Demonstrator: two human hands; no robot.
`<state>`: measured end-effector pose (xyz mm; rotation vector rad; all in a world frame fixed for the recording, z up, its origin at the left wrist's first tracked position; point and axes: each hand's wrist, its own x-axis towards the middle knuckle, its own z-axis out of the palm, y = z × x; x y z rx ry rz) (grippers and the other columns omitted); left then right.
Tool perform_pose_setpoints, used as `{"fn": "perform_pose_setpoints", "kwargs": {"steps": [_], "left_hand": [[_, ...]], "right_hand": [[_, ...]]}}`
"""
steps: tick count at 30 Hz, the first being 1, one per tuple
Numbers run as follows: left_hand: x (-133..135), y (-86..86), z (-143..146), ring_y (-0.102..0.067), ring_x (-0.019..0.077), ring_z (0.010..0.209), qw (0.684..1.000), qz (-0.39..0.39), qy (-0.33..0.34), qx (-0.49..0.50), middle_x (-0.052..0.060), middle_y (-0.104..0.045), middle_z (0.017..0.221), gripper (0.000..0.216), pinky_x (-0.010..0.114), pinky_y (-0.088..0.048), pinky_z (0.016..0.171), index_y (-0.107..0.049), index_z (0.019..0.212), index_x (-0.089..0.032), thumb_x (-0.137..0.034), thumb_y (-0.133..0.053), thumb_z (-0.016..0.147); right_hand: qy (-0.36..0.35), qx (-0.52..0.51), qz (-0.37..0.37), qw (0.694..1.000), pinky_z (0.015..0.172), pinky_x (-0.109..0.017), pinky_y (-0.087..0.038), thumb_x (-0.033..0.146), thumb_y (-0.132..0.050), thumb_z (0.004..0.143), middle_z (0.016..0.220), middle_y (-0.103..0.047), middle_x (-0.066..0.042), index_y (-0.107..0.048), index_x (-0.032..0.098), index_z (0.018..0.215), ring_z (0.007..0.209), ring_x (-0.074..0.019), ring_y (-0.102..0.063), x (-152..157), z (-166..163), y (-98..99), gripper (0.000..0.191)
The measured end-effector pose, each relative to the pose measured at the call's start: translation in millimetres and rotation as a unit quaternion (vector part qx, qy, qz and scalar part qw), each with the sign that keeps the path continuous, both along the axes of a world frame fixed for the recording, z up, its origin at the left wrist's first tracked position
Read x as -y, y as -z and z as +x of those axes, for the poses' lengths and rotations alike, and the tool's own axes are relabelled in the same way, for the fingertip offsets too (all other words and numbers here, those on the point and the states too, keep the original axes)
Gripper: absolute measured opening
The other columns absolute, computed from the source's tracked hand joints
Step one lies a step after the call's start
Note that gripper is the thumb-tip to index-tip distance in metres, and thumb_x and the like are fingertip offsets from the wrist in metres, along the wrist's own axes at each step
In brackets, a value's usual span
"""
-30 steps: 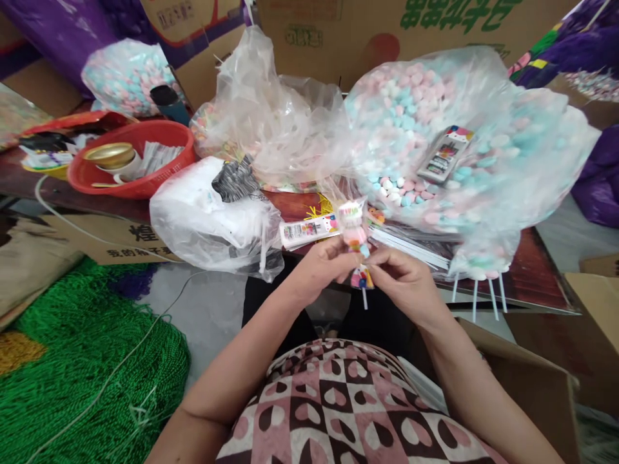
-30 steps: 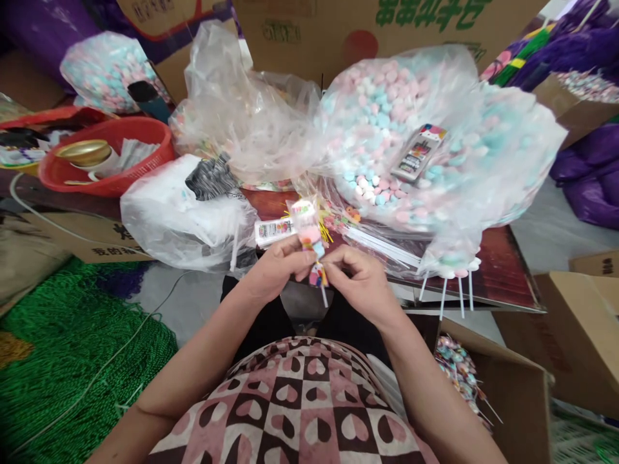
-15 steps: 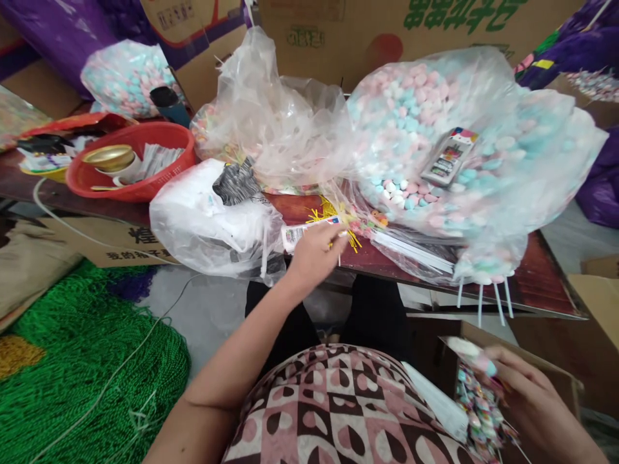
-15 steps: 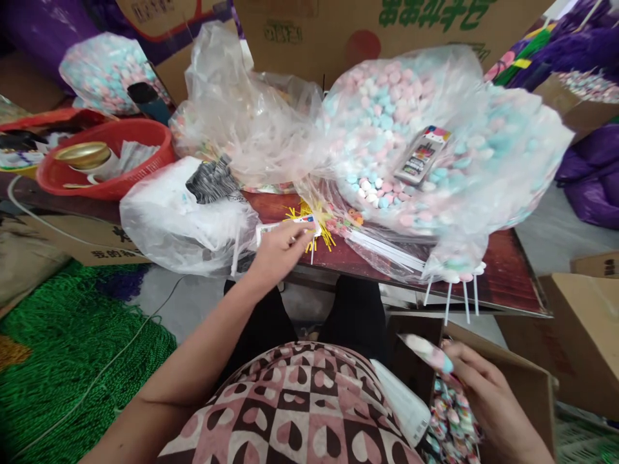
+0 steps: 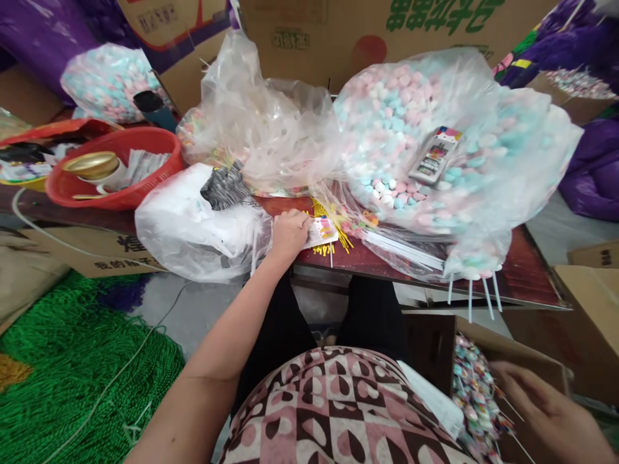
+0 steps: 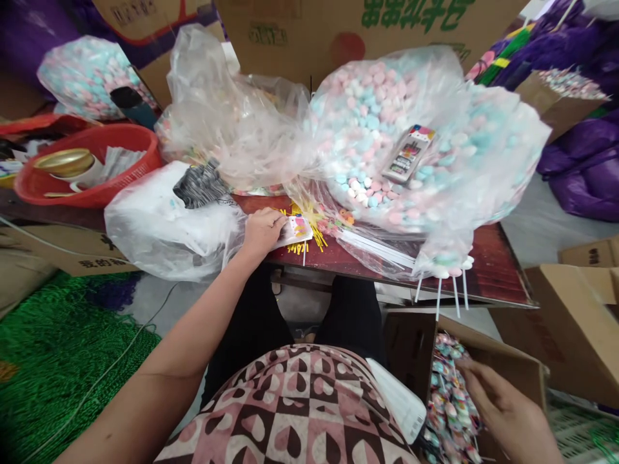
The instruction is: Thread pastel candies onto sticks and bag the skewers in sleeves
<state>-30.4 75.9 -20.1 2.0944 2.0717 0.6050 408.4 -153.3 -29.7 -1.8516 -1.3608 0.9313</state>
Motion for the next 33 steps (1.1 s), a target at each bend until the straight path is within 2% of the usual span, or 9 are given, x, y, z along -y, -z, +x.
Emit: {"fn": "perform_pose_setpoints", "kwargs": {"steps": [2,4,8,12,18,20,23,26,33], "left_hand": [[3,-6.0,0,-0.058,0.0218,0.1,0.999,0.034,-0.006,0.021,0.006,-0.07,0.102,0.026,0.036,-0.035,0.088,-0.07,0.088,-0.022,-0.029,-0.046,0.096],[9,-15.5,1,-0.058,0.021,0.1,0.996,0.077,0.009,0.043,0.005,-0.071,0.104,0.026,0.036,-0.034,0.091,-0.07,0.093,-0.023,-0.031,-0.045,0.097],[36,-38.9,17,-0.057,0.0206,0.091,0.981,0.142,0.097,0.086,0.006,-0.069,0.089,0.032,0.035,-0.034,0.091,-0.071,0.094,-0.023,-0.04,-0.044,0.097],[67,-53.5,41,-0.057,0.0191,0.085,0.959,0.117,0.188,0.175,0.005,-0.066,0.081,0.029,0.033,-0.037,0.087,-0.073,0.094,-0.023,-0.039,-0.049,0.095],[87,-49.1,45,-0.052,0.0123,0.071,0.901,-0.1,0.153,0.393,-0.002,-0.061,0.079,0.033,0.024,-0.04,0.07,-0.065,0.113,-0.022,-0.036,-0.063,0.083],[88,-45.2,42,-0.05,0.0108,0.069,0.865,-0.159,0.142,0.455,-0.002,-0.06,0.078,0.029,0.023,-0.039,0.068,-0.066,0.1,-0.018,-0.038,-0.065,0.08],[87,-42.2,41,-0.045,0.0092,0.064,0.828,-0.183,0.142,0.511,-0.003,-0.054,0.069,0.029,0.022,-0.036,0.064,-0.059,0.076,-0.015,-0.044,-0.065,0.079],[87,-42.2,42,-0.039,0.008,0.059,0.838,-0.171,0.141,0.498,-0.004,-0.047,0.062,0.036,0.021,-0.032,0.058,-0.053,0.07,-0.016,-0.048,-0.065,0.078],[91,-34.0,44,-0.034,0.0071,0.047,0.842,-0.22,0.144,0.471,-0.006,-0.041,0.052,0.046,0.022,-0.027,0.049,-0.049,0.07,-0.018,-0.059,-0.046,0.089]], "right_hand": [[-0.031,0.106,0.018,0.994,0.065,-0.051,-0.056,0.05,-0.067,0.076,0.093,-0.077,-0.013,-0.076,0.041,0.082,0.082,-0.0352,-0.071,-27,-28,-17.7,0.014],[-0.11,0.059,0.053,0.991,0.079,-0.051,-0.057,0.051,-0.064,0.081,0.094,-0.077,-0.009,-0.076,0.038,0.088,0.086,-0.0329,-0.071,-55,-68,-34.4,0.019],[-0.15,-0.082,0.135,0.976,0.079,-0.04,-0.058,0.044,-0.063,0.086,0.095,-0.076,-0.006,-0.074,0.026,0.095,0.083,-0.0233,-0.071,-111,-159,-51.7,0.023],[-0.144,-0.267,0.111,0.946,0.077,-0.034,-0.056,0.044,-0.074,0.076,0.101,-0.073,-0.004,-0.07,0.024,0.101,0.089,-0.0194,-0.068,-150,-217,-50.7,0.032],[-0.093,-0.327,0.105,0.935,0.059,-0.025,-0.047,0.038,-0.078,0.071,0.065,-0.061,0.004,-0.066,0.021,0.074,0.057,-0.0103,-0.053,-158,-220,-47.3,0.021],[-0.077,-0.332,0.11,0.934,0.059,-0.024,-0.047,0.037,-0.079,0.07,0.067,-0.062,0.004,-0.065,0.021,0.073,0.059,-0.0104,-0.054,-156,-215,-47.6,0.021],[-0.102,-0.357,0.09,0.924,0.067,-0.026,-0.051,0.035,-0.083,0.066,0.09,-0.069,0.0,-0.068,0.024,0.092,0.074,-0.0134,-0.061,-155,-210,-47.9,0.032],[-0.131,-0.39,0.053,0.91,0.069,-0.026,-0.052,0.033,-0.085,0.064,0.092,-0.07,0.0,-0.067,0.027,0.109,0.075,-0.0129,-0.062,-155,-210,-45.0,0.049],[-0.08,-0.368,0.081,0.923,0.049,-0.025,-0.046,0.041,-0.077,0.073,0.058,-0.057,0.006,-0.07,0.024,0.104,0.047,-0.0104,-0.049,-153,-217,-29.1,0.037]]}}
